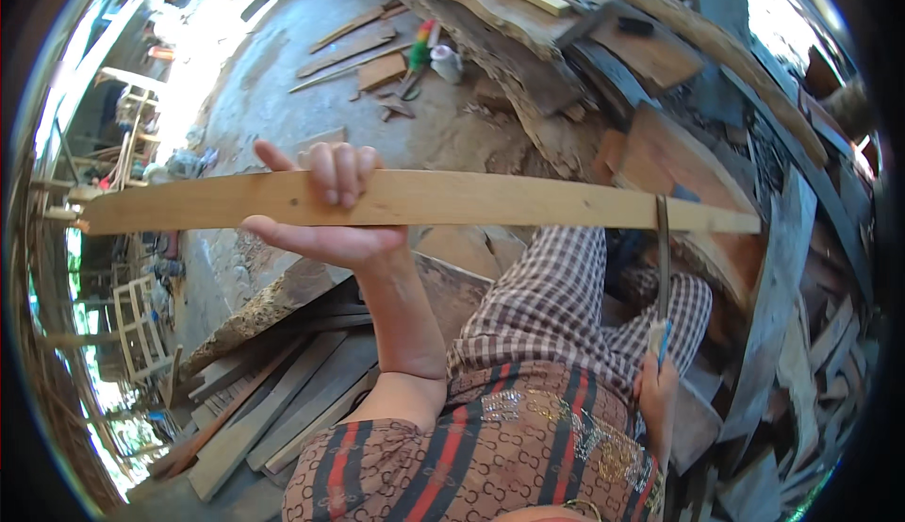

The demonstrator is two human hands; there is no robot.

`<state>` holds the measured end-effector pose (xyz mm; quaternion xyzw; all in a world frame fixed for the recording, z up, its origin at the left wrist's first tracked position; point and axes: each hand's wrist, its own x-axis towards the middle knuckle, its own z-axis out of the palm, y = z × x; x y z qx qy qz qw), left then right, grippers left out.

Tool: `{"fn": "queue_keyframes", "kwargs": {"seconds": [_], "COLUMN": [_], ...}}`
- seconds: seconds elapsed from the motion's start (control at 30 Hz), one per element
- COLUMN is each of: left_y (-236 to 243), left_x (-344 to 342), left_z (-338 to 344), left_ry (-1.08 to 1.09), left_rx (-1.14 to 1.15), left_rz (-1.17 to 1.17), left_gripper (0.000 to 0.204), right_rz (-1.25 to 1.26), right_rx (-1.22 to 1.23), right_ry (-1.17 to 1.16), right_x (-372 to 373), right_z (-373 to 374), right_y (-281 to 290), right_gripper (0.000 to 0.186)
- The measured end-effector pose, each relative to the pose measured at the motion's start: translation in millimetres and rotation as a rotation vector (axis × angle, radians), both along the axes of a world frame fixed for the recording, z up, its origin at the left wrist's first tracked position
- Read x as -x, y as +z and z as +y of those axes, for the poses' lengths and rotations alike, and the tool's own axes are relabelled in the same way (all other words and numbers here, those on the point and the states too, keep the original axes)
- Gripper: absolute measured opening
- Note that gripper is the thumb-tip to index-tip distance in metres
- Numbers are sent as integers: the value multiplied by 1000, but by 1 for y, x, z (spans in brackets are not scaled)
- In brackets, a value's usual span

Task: Sawing a piece of wood and then sanding it by hand.

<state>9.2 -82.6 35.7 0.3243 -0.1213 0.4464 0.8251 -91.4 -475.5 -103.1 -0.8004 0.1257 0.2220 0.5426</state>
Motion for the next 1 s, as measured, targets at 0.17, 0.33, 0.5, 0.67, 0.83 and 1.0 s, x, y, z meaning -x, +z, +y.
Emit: {"fn": "queue_keyframes", "kwargs": {"seconds": [0.17,0.33,0.5,0.67,0.83,1.0], "left_y": [9,8,6,7,5,14], "left_x": [1,0,0,-5,-3,2], "left_z": [-7,-1,0,-6,-11,-9], "left_ry": [-76,-95,-68,-61,-85,-89], "left_rx": [0,-6,20,14,32,-12], "left_rz": [-9,-40,-13,-1,-19,-57], "left_gripper": [65,66,66,66,66,66], "right_rz": [-82,-131,52,-83,-137,-50], "right_rx": [15,25,-20,-23,4,-19], "right_ry": [63,22,-25,30,6,13], "right_x": [-65,-57,-5,-74,-22,-36], "right_z": [24,43,2,33,14,10], "right_y": [9,16,7,1,0,5], "right_gripper": [26,29,27,27,27,28]}}
